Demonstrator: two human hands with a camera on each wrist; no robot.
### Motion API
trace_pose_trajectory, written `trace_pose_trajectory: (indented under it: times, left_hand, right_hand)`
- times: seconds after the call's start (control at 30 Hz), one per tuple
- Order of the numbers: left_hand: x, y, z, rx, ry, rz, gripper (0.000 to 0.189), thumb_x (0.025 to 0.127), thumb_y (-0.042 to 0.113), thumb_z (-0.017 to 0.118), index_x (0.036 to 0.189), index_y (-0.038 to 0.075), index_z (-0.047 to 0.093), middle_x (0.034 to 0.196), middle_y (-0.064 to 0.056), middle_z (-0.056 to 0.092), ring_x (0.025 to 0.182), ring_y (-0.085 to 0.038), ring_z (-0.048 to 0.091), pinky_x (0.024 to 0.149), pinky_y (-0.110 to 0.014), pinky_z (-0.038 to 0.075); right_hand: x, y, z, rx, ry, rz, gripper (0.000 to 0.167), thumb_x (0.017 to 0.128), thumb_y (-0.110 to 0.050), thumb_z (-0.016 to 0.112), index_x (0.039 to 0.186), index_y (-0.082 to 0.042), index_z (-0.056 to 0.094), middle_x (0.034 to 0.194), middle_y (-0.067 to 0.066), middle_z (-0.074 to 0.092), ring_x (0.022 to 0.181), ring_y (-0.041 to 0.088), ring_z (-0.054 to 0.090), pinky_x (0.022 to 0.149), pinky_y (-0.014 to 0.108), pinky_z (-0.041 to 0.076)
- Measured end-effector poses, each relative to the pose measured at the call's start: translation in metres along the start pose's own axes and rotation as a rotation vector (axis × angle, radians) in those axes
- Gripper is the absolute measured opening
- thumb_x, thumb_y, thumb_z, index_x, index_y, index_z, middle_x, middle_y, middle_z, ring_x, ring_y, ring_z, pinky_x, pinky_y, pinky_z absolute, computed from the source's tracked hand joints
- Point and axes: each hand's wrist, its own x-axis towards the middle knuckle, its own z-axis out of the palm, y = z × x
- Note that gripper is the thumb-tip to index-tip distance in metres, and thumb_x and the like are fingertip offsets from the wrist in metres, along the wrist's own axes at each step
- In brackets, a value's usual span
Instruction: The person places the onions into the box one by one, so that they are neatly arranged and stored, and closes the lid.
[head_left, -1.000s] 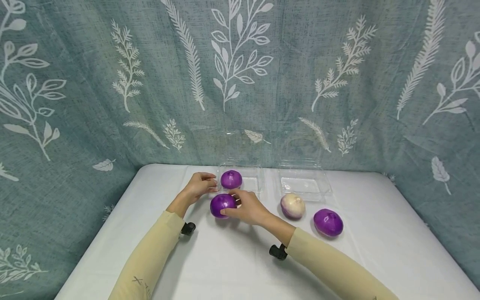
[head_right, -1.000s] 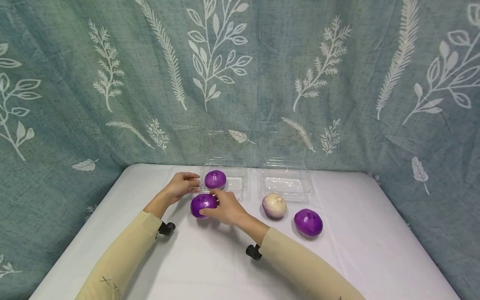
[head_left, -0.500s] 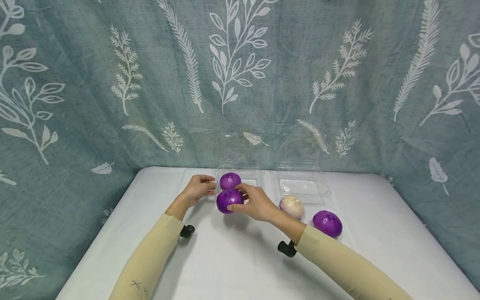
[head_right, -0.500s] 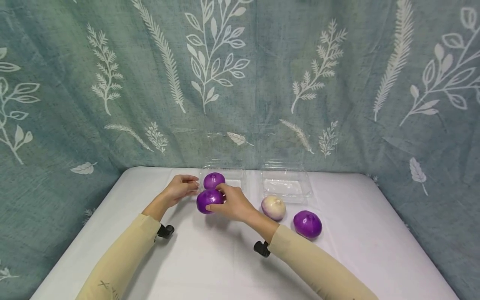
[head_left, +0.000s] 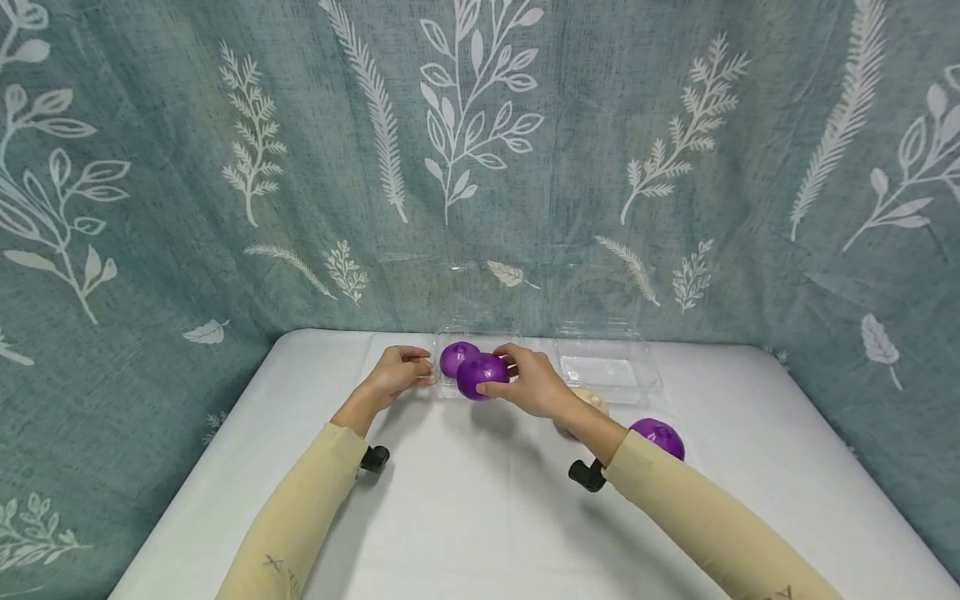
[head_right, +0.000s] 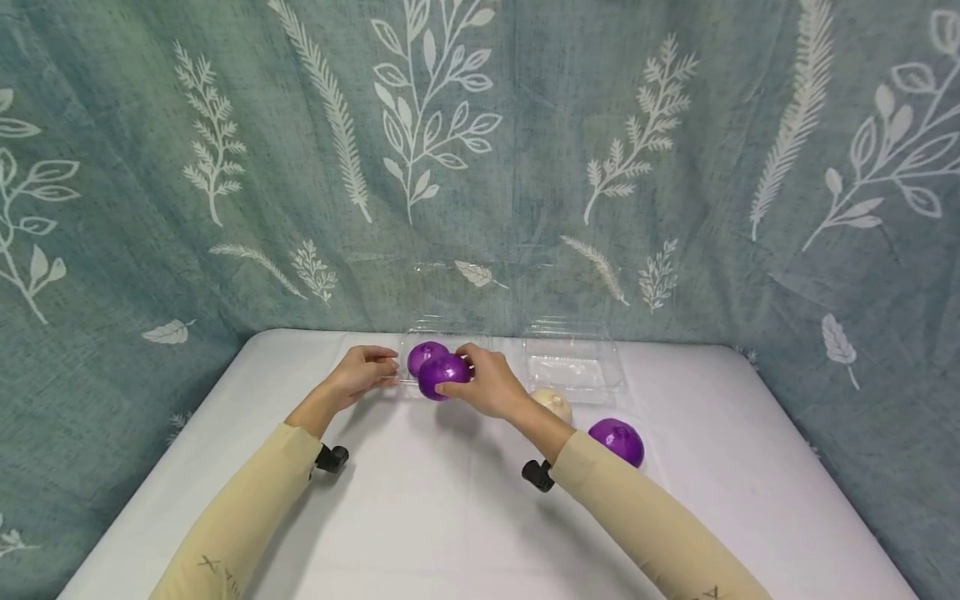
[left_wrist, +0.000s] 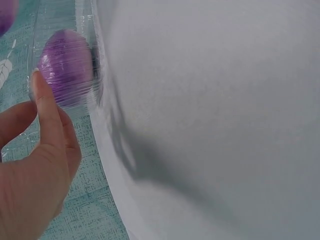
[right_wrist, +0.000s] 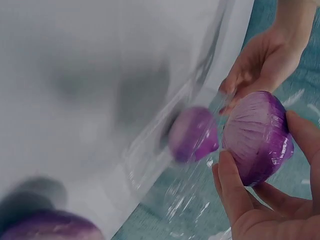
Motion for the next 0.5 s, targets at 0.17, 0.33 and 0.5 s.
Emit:
trace_pose_trajectory:
  times: [0.17,0.33,0.5]
  left_hand:
    - [0.001,0.003,-0.001,0.009,-0.004,-0.006,0.045,0.102,-0.006,0.053,0.144,-0.016,0.044,0.113,-0.019,0.055,0.112,-0.035,0.062,0.090,-0.030,0.062]
    - [0.002,0.002,-0.001,0.009,0.001,-0.021,0.044,0.101,-0.006,0.054,0.143,-0.015,0.045,0.113,-0.018,0.056,0.111,-0.033,0.063,0.089,-0.029,0.062]
    - [0.002,0.001,-0.001,0.010,0.001,-0.018,0.044,0.101,-0.006,0.054,0.143,-0.016,0.045,0.112,-0.018,0.056,0.113,-0.035,0.062,0.087,-0.029,0.062]
  right_hand:
    - [0.007,0.010,-0.007,-0.014,0.012,0.013,0.059,0.089,-0.027,0.082,0.133,0.005,0.058,0.122,0.022,0.069,0.112,0.034,0.068,0.092,0.043,0.061]
    - [0.013,0.019,-0.010,-0.026,0.018,0.031,0.060,0.089,-0.027,0.081,0.134,0.005,0.057,0.123,0.023,0.068,0.114,0.036,0.067,0.094,0.044,0.060]
    - [0.018,0.024,-0.014,-0.027,0.033,0.046,0.060,0.090,-0.026,0.081,0.135,0.005,0.056,0.124,0.024,0.067,0.115,0.036,0.066,0.095,0.044,0.060]
